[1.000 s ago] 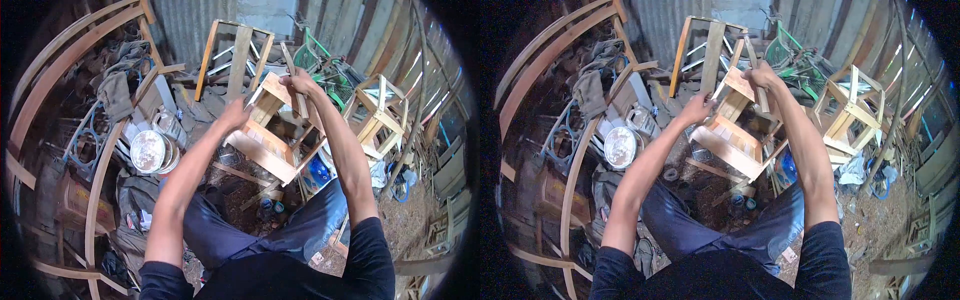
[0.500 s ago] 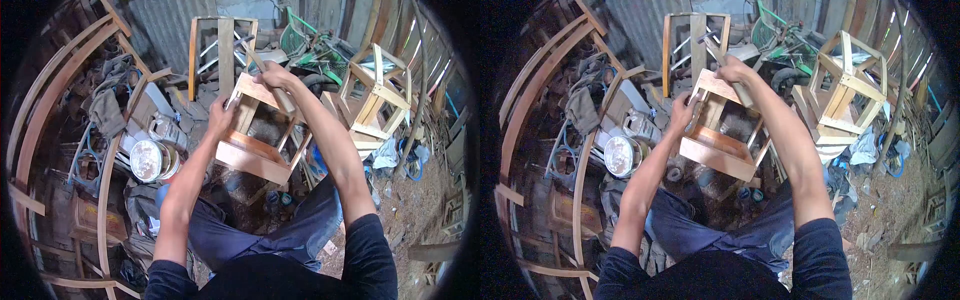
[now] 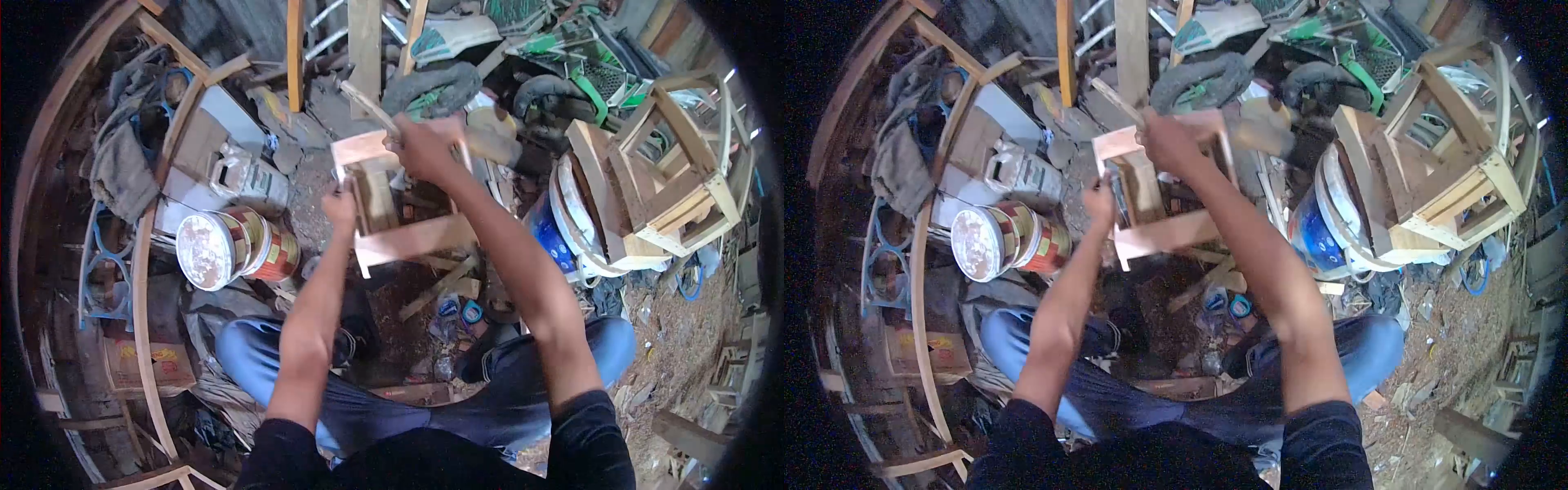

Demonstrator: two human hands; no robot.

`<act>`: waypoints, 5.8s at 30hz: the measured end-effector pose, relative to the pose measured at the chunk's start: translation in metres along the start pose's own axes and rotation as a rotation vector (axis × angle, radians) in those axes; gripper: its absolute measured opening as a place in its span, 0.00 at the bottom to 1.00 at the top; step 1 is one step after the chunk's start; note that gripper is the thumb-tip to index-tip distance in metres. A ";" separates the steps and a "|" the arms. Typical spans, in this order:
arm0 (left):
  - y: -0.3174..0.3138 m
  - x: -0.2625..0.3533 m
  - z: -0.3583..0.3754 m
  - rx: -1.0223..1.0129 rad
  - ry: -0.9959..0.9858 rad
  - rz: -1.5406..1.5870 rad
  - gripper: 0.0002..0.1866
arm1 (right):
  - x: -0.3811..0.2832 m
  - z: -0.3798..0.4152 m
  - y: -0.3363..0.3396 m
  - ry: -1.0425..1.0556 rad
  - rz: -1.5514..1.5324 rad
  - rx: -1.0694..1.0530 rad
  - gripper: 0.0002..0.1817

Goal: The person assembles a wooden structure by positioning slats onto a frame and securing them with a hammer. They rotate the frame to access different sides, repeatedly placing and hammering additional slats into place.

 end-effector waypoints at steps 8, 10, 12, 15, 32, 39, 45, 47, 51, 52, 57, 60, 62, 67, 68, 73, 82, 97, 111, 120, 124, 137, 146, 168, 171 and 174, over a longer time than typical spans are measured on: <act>-0.001 -0.049 0.003 -0.255 -0.056 -0.081 0.32 | 0.004 0.192 0.014 -0.454 -0.321 0.148 0.20; -0.003 -0.034 0.041 -0.308 -0.045 0.012 0.33 | 0.016 0.237 0.002 -0.446 -0.174 0.094 0.20; -0.007 -0.032 0.056 -0.329 -0.058 0.039 0.32 | 0.013 0.254 0.011 -0.417 -0.022 0.017 0.21; -0.004 -0.033 0.054 -0.313 0.280 0.001 0.30 | 0.008 0.251 0.030 -0.552 -0.088 -0.121 0.22; -0.077 0.102 0.081 -1.036 -0.007 -0.154 0.19 | 0.019 0.178 0.058 -0.650 -0.075 0.465 0.23; -0.035 0.170 -0.012 -0.110 -0.549 -0.237 0.29 | 0.036 0.177 0.073 -0.718 -0.156 0.493 0.22; -0.111 0.137 -0.051 -0.598 -0.072 -0.174 0.42 | 0.056 0.171 0.057 -0.721 -0.860 0.448 0.13; -0.109 0.140 -0.043 -0.611 -0.085 -0.146 0.40 | 0.057 0.171 0.064 -0.751 -0.760 0.429 0.15; -0.069 0.120 -0.056 -0.482 -0.067 -0.103 0.34 | 0.039 0.146 0.078 -0.660 -0.607 0.345 0.14; -0.064 0.110 -0.062 -0.466 -0.058 -0.106 0.34 | 0.033 0.137 0.081 -0.649 -0.543 0.281 0.13; 0.019 0.096 -0.071 -0.298 -0.080 0.584 0.22 | 0.026 0.067 0.087 -0.509 -0.670 0.280 0.13; 0.067 0.096 -0.040 -0.195 -0.018 0.839 0.17 | 0.028 0.021 0.069 -0.418 -0.758 0.198 0.16; 0.085 0.073 -0.033 -0.072 -0.022 0.887 0.16 | 0.032 0.000 0.055 -0.329 -0.573 0.140 0.18; 0.050 -0.029 0.022 -0.442 0.293 0.332 0.24 | 0.081 0.012 0.013 -0.429 -0.385 0.057 0.22; 0.025 -0.074 0.020 -0.447 0.382 0.330 0.25 | 0.090 0.024 0.010 -0.470 -0.224 0.020 0.23; -0.004 -0.048 0.074 -0.331 -0.050 0.009 0.30 | 0.098 0.154 0.041 -0.564 0.096 0.233 0.29; -0.018 -0.026 0.024 -0.310 -0.275 -0.838 0.39 | 0.071 0.308 -0.065 -0.787 -0.106 -0.411 0.17; -0.032 0.036 0.009 -0.078 -0.636 -0.533 0.36 | 0.079 0.284 -0.120 -0.859 -0.155 -0.037 0.24; -0.035 0.002 -0.007 0.046 -0.588 -0.412 0.42 | 0.081 0.265 -0.152 -0.841 -0.030 0.030 0.27; -0.023 -0.007 0.024 0.030 -0.420 -0.151 0.47 | 0.083 0.252 -0.163 -0.741 0.006 0.271 0.28; -0.014 -0.008 0.031 0.077 -0.393 -0.146 0.47 | 0.111 0.272 -0.185 -0.841 0.006 0.079 0.29; -0.015 -0.005 0.021 0.089 -0.398 -0.221 0.45 | 0.114 0.249 -0.175 -0.792 0.126 0.030 0.22; -0.015 -0.006 0.020 0.103 -0.395 -0.312 0.40 | 0.139 0.251 -0.180 -0.754 0.122 -0.036 0.20; -0.017 -0.004 0.014 0.097 -0.392 -0.326 0.40 | 0.119 0.252 -0.189 -0.840 0.098 0.024 0.22; -0.017 -0.007 0.019 0.093 -0.398 -0.348 0.40 | 0.123 0.261 -0.194 -0.892 0.042 0.002 0.21; -0.016 -0.003 0.018 0.105 -0.409 -0.340 0.40 | 0.136 0.252 -0.197 -0.909 0.058 -0.061 0.20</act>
Point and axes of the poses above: each hand's wrist, its own z-axis away from the middle knuckle, its own y-axis out of the back of the hand, x = y × z, the point moved 7 cm from there along -z, towards the middle knuckle, and after that the axes turned 7 degrees about y, right-handed, at the moved point
